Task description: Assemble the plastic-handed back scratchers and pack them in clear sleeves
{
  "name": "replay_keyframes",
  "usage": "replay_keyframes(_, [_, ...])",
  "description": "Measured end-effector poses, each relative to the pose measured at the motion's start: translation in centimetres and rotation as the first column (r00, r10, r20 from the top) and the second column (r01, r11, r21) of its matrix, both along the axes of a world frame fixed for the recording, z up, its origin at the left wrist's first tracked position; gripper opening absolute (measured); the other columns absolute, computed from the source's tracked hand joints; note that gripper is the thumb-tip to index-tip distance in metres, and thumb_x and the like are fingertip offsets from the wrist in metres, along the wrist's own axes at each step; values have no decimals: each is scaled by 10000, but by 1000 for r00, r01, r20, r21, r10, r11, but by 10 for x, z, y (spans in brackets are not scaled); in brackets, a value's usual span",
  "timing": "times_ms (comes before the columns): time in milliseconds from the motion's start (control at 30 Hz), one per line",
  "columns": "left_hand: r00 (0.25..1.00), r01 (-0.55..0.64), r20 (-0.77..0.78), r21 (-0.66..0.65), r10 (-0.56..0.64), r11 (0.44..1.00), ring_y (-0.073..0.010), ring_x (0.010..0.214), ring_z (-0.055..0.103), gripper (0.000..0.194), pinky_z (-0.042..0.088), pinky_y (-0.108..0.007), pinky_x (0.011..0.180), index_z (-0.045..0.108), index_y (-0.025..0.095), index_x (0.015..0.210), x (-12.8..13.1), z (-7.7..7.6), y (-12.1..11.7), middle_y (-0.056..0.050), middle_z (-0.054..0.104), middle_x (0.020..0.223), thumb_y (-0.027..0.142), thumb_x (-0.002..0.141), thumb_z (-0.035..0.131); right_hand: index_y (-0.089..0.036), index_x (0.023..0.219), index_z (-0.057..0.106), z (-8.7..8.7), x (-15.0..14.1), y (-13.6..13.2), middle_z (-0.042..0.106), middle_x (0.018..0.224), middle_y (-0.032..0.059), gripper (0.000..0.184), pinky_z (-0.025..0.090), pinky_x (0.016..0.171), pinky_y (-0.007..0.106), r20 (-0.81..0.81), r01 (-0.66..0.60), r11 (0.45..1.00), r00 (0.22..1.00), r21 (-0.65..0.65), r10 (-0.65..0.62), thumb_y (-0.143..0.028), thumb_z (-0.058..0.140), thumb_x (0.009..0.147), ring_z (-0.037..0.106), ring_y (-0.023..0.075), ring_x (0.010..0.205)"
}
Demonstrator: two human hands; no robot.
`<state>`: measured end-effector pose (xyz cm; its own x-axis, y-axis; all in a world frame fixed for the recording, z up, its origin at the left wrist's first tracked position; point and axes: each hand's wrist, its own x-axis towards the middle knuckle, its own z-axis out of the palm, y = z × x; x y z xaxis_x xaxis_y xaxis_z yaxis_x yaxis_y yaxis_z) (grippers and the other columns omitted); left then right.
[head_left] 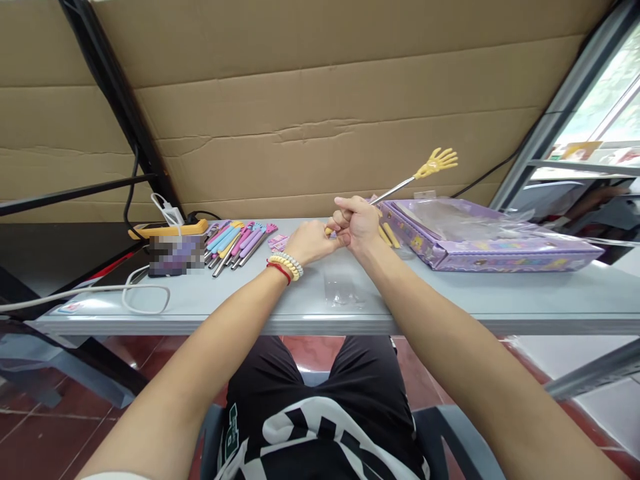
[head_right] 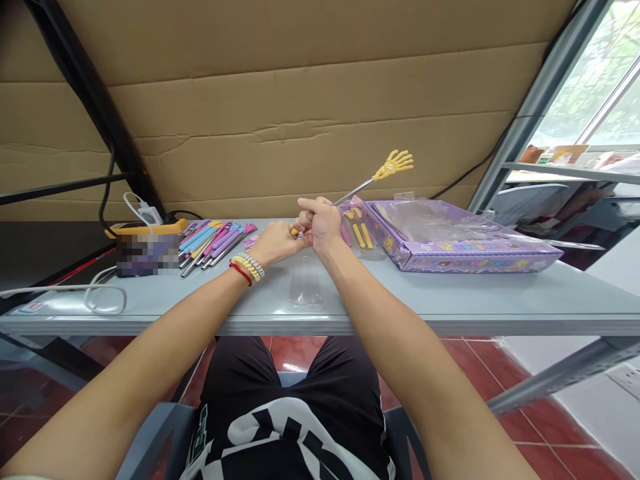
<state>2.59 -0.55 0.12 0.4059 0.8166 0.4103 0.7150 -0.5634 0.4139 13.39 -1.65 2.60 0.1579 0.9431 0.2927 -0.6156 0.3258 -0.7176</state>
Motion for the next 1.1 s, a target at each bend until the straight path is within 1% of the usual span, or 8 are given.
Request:
replay_keyframes(267, [985,-174,9,-16,175,985,-301,692,628,566,296,-319,582,472,203,499,0,7,-6,-104,554,575,708,741,550,-219,620,107,6,3,11,79,426,-110,464,228,317,225,-132,218,975,966,-35,-221,-119,558,671,153,44,313])
replay_keyframes(367, [973,-231,14,-5,231,973,-284,672,615,584,280,-316,576,467,199,499,-1,5,-6,-98,547,566,736,705,575,-214,588,148,6,9,12,128,424,-96,421,299,347,230,-151,148,988,977,-39,-152,-148,550,697,193,52,329])
replay_keyframes(467, [971,-238,14,56,238,970,-268,700,604,558,274,-309,579,486,199,544,-5,4,-5,-91,562,596,725,675,616,-209,554,224,3,10,8,284,442,-66,393,444,460,251,-95,16,1000,995,-3,-16,-209,578,723,365,72,393])
replay_keyframes(600, [994,-106,34,97,103,990,-221,688,569,498,262,-294,572,498,206,639,-10,2,-3,-49,566,625,679,661,655,-212,533,239,-2,5,2,299,441,-57,445,508,550,284,43,-142,990,989,4,142,-267,627,746,415,91,437])
replay_keyframes(700, [999,-30,12,37,29,999,-198,628,534,499,247,-301,564,450,207,585,-11,2,-1,-36,524,579,659,696,631,-216,528,181,-3,3,3,169,408,-78,500,461,474,272,42,-157,988,987,-8,157,-242,628,752,281,75,375])
replay_keyframes(833, [990,-142,-22,-117,141,983,-186,559,497,585,232,-311,550,375,209,490,-9,4,-1,-42,459,508,711,701,589,-218,556,125,2,7,5,78,407,-91,509,320,359,244,-69,-45,999,997,-27,43,-236,593,756,156,63,342])
replay_keyframes(933, [990,-141,-25,-105,139,984,-178,554,488,614,234,-311,546,375,208,478,-10,9,-4,-42,454,500,750,730,514,-215,565,142,8,14,5,75,412,-94,473,248,329,236,-165,27,999,986,-34,-32,-279,568,760,129,64,339])
replay_keyframes(1100, [997,-75,1,-53,75,996,-178,566,496,622,265,-313,550,412,202,480,-18,15,0,-59,493,516,691,856,333,-209,559,171,14,20,3,83,421,-94,458,218,333,227,-218,40,999,975,24,-34,-335,561,764,127,59,336])
